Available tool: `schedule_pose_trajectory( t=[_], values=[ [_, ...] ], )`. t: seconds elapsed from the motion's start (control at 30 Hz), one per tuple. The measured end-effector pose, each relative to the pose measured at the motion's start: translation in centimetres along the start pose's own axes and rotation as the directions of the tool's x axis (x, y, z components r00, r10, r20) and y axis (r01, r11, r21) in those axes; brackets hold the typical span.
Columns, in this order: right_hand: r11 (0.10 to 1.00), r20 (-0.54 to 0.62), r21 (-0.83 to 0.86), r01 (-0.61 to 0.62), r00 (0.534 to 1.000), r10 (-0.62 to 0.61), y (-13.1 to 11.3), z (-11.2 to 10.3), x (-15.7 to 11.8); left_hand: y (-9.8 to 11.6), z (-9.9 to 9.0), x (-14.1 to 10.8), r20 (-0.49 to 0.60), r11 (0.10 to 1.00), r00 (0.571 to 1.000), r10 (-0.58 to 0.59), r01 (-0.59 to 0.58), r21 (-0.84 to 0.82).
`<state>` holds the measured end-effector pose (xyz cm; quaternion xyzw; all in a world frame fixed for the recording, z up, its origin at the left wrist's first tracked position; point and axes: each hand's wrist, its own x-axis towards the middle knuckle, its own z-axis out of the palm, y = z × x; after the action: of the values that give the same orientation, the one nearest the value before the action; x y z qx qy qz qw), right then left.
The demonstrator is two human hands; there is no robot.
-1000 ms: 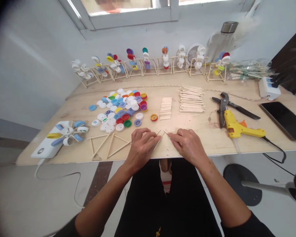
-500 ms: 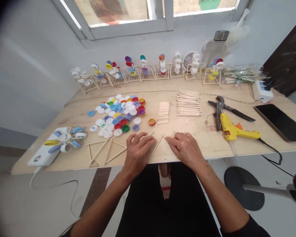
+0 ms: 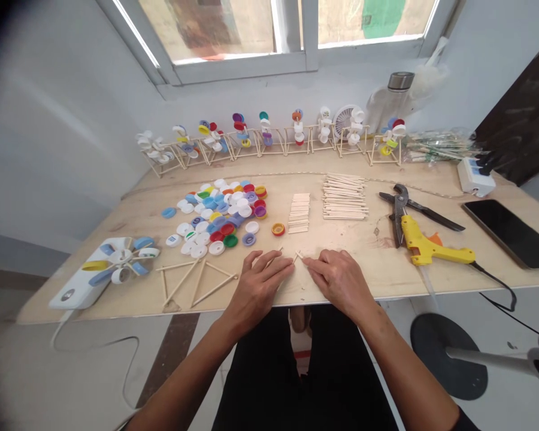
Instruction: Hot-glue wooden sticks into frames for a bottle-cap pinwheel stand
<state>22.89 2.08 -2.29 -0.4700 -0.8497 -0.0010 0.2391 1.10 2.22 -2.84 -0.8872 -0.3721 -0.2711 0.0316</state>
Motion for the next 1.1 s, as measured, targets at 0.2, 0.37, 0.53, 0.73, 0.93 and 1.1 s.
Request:
schedule_pose_trajectory(
  t=[0.2,0.37,0.53,0.73,0.93,1.1],
  values=[
    [1.0,0.003,0.004,-0.001,1.0,0.001,0.06,0.08,-0.04,0.06,0.15,-0.13,-0.01,1.0,1.0,-0.008,0.008,-0.004],
    [1.0,0.011,0.006,0.0,1.0,0.0,0.05,0.01,-0.01,0.09,0.15,-0.15,-0.018,1.0,1.0,-0.007,0.007,0.0],
    [1.0,0.014,0.005,-0.001,1.0,0.001,0.14,0.01,0.03,-0.03,0.26,-0.23,-0.019,1.0,1.0,-0.001,0.001,0.004],
    [1.0,0.008,0.002,0.011,1.0,-0.011,0.18,-0.01,0.05,-0.09,0.21,-0.31,0.01,1.0,1.0,-0.008,0.008,-0.002],
    [1.0,0.011,-0.006,0.014,1.0,-0.014,0.04,-0.2,0.2,0.01,-0.13,-0.19,0.048,1.0,0.999,-0.011,0.011,-0.01],
    [1.0,0.012,0.007,0.008,1.0,-0.008,0.12,-0.04,0.13,-0.17,-0.04,-0.09,0.084,1.0,0.996,-0.011,0.012,-0.01]
  ],
)
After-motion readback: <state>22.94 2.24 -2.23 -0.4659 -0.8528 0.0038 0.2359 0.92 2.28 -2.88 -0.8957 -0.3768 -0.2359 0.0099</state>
